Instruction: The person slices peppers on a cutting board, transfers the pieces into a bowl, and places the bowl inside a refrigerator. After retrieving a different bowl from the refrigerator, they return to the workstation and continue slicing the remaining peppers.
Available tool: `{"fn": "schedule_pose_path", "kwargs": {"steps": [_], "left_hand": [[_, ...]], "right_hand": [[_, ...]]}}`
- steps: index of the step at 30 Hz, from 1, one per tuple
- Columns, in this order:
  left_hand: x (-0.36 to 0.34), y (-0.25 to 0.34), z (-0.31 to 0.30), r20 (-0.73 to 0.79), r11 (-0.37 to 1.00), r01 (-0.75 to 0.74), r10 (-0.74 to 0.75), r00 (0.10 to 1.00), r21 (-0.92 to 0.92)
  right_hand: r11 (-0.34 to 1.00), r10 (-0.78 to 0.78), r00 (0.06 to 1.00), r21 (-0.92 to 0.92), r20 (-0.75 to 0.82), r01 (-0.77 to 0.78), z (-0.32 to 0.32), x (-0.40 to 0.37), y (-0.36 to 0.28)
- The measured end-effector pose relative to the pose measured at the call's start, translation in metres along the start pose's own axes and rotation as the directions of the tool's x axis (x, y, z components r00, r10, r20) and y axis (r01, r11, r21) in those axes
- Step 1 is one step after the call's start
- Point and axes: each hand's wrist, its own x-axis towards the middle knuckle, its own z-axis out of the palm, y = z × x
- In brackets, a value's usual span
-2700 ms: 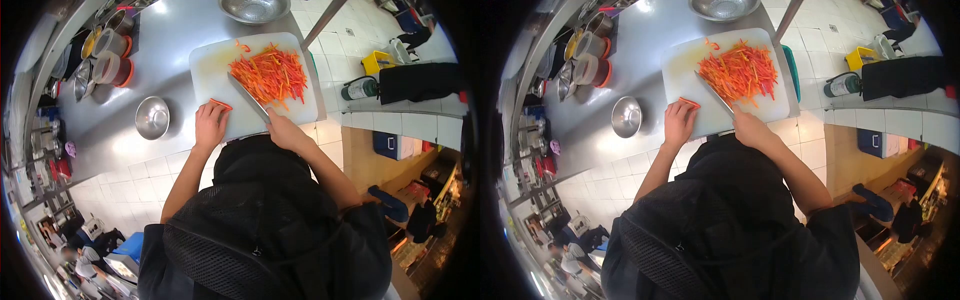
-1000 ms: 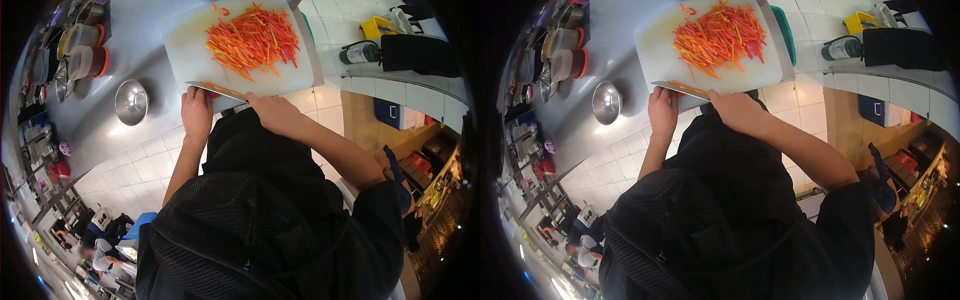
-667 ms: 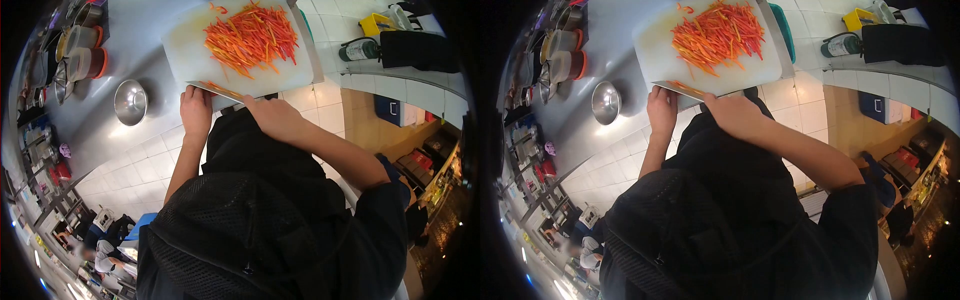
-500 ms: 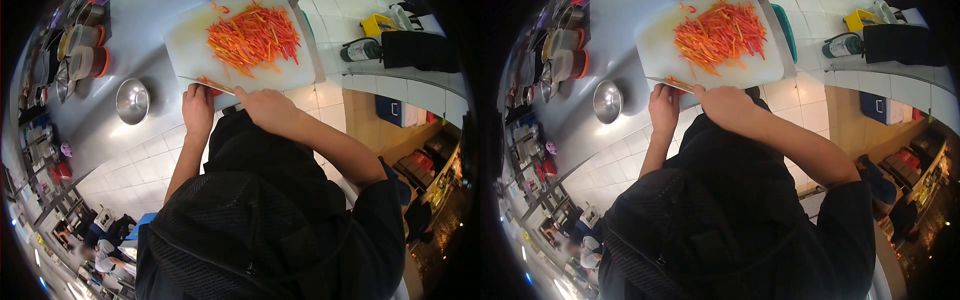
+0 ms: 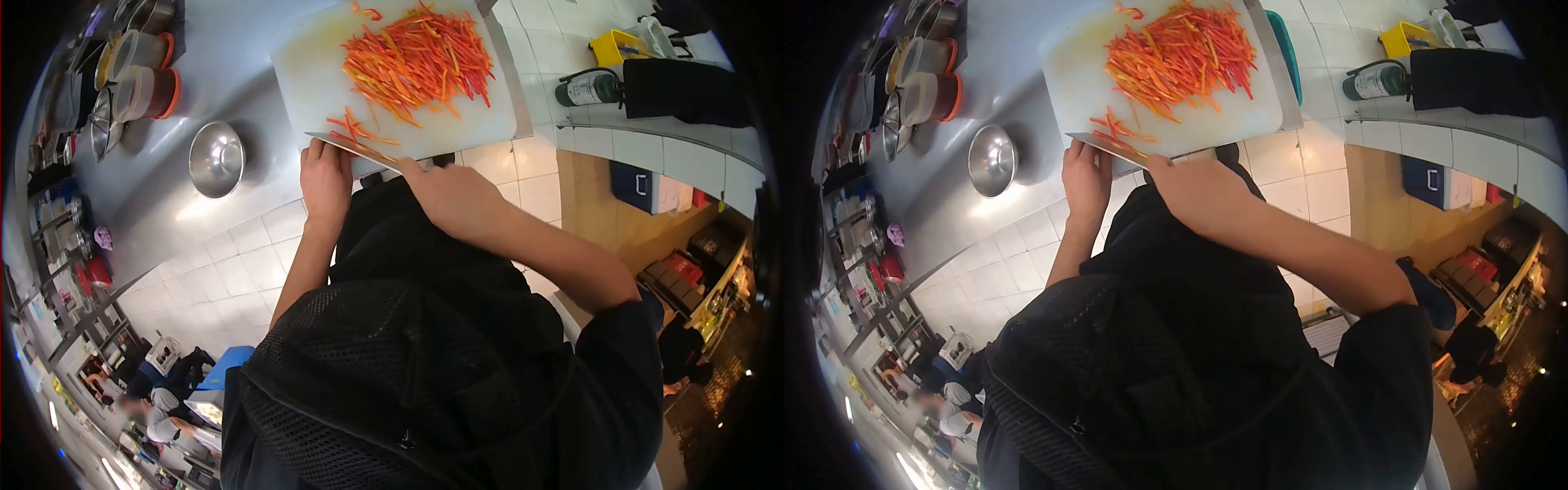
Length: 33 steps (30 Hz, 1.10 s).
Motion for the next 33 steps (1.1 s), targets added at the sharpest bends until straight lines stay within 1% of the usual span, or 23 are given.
{"fn": "schedule_pose_path", "kwargs": {"steps": [2,3,4,6,8,10,11,12,13,14,16,17,18,20,21,23,24,26,27,28,29,30,33], "left_hand": [[-0.002,0.000,0.000,-0.019,1.000,-0.014,0.015,1.000,0.005],[-0.005,-0.001,0.000,-0.017,1.000,-0.013,0.014,1.000,0.005],[-0.004,-0.002,0.000,-0.011,1.000,-0.020,0.020,1.000,0.013],[0.002,0.000,0.001,-0.018,0.999,-0.033,0.033,0.999,0.025],[0.001,0.002,-0.001,-0.062,0.999,-0.046,0.044,0.997,-0.018],[0.000,0.000,-0.002,-0.041,0.999,-0.037,0.036,0.999,-0.015],[-0.001,0.000,-0.001,-0.023,1.000,-0.018,0.017,1.000,-0.019],[-0.003,0.000,0.001,-0.020,1.000,-0.008,0.007,1.000,-0.025],[-0.004,-0.001,0.003,-0.039,1.000,-0.014,0.013,0.999,-0.028],[-0.004,-0.002,0.004,-0.062,0.999,-0.020,0.018,0.998,-0.029],[-0.004,-0.002,0.004,-0.074,1.000,-0.015,0.013,0.997,-0.026],[-0.002,-0.002,0.004,-0.086,0.999,-0.028,0.026,0.996,-0.018],[0.001,-0.002,0.004,-0.091,0.999,-0.033,0.032,0.995,-0.015],[-0.003,-0.003,0.001,-0.054,0.998,-0.057,0.055,0.997,-0.037],[-0.001,-0.004,0.002,-0.052,0.997,-0.067,0.065,0.997,-0.039],[-0.004,-0.006,0.005,-0.047,0.998,-0.037,0.035,0.998,-0.046],[-0.005,-0.005,0.005,-0.048,0.998,-0.029,0.027,0.998,-0.051],[-0.006,-0.003,0.003,-0.064,0.999,-0.013,0.010,0.998,-0.045],[-0.006,-0.003,0.002,-0.069,0.999,-0.003,0.000,0.998,-0.046],[-0.006,-0.003,0.003,-0.080,0.998,-0.020,0.015,0.997,-0.059],[-0.005,-0.002,0.003,-0.090,0.997,-0.043,0.036,0.995,-0.071],[-0.004,-0.002,0.003,-0.093,0.996,-0.051,0.044,0.995,-0.069],[-0.010,-0.002,-0.001,-0.073,0.994,-0.080,0.074,0.995,-0.077]], "right_hand": [[0.990,0.130,0.979,0.038,0.158,-0.137,-0.001,-0.008,0.003],[0.995,0.088,0.995,0.048,0.049,-0.090,0.015,-0.001,0.018],[0.994,0.093,0.995,0.048,0.043,-0.095,0.025,0.008,0.027],[0.994,-0.082,0.989,0.068,-0.125,0.091,0.034,0.033,0.036],[0.991,-0.075,0.989,0.101,-0.124,0.088,0.010,0.038,0.017],[0.999,0.004,1.000,0.054,-0.010,-0.003,-0.005,0.026,-0.001],[0.999,0.005,1.000,0.054,-0.004,-0.005,-0.009,0.015,-0.006],[0.994,0.059,0.996,0.082,0.073,-0.065,-0.012,0.001,-0.009],[0.987,0.108,0.982,0.103,0.152,-0.125,-0.014,-0.007,-0.007],[0.988,0.105,0.981,0.094,0.161,-0.121,0.000,-0.003,0.004],[0.984,0.022,0.999,0.176,-0.041,-0.014,0.044,0.016,0.036],[0.973,0.013,0.998,0.232,-0.062,0.002,0.045,0.030,0.038],[0.973,0.011,0.998,0.231,-0.069,0.005,0.037,0.042,0.035],[0.987,-0.068,0.993,0.138,-0.100,0.082,0.017,0.052,0.021],[0.987,-0.061,0.992,0.139,-0.108,0.076,0.005,0.046,0.016],[0.996,-0.023,0.999,0.084,-0.045,0.027,-0.011,0.026,-0.001],[0.997,-0.024,0.999,0.079,-0.038,0.027,-0.011,0.016,-0.006],[0.986,0.084,0.988,0.134,0.132,-0.102,-0.012,-0.001,-0.009],[0.979,0.114,0.981,0.148,0.155,-0.137,-0.005,0.002,-0.006],[0.980,0.112,0.981,0.144,0.158,-0.135,0.013,0.011,0.004],[0.968,0.091,0.993,0.228,0.075,-0.105,0.035,0.025,0.019],[0.948,0.076,0.997,0.310,-0.016,-0.067,0.045,0.037,0.028],[0.942,0.039,0.997,0.334,-0.072,-0.013,0.040,0.061,0.031]]}}
